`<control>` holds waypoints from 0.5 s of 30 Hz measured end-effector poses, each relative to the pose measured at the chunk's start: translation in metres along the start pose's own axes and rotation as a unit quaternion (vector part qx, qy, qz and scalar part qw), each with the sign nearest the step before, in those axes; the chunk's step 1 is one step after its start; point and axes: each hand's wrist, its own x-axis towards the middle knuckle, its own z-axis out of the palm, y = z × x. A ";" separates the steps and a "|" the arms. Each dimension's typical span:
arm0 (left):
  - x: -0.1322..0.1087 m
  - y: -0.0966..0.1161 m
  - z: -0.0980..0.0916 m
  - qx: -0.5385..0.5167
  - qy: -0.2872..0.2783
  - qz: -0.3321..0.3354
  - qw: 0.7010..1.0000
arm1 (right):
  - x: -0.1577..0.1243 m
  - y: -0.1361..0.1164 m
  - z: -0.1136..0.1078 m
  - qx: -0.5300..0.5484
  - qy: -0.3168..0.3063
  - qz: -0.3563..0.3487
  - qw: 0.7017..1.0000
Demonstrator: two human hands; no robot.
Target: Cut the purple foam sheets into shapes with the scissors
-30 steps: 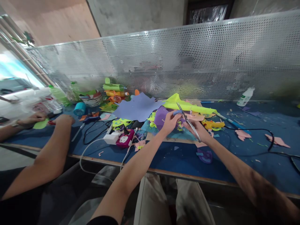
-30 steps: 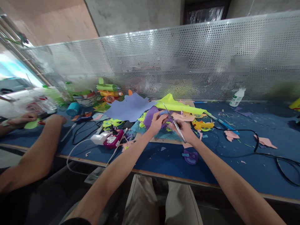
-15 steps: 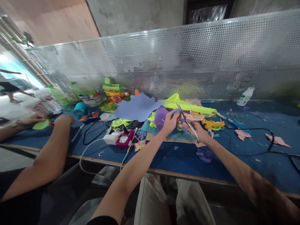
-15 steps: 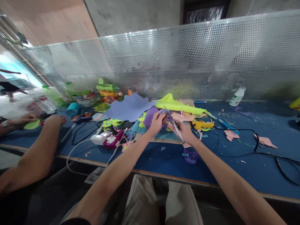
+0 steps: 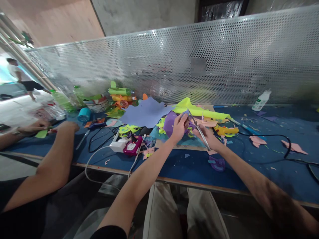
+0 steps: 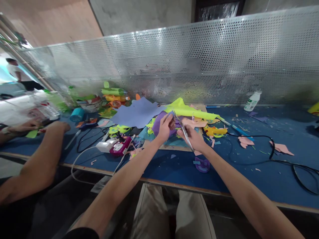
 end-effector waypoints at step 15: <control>-0.011 0.002 0.007 0.116 -0.025 0.025 0.993 | -0.009 -0.012 0.000 -0.016 0.009 -0.018 1.000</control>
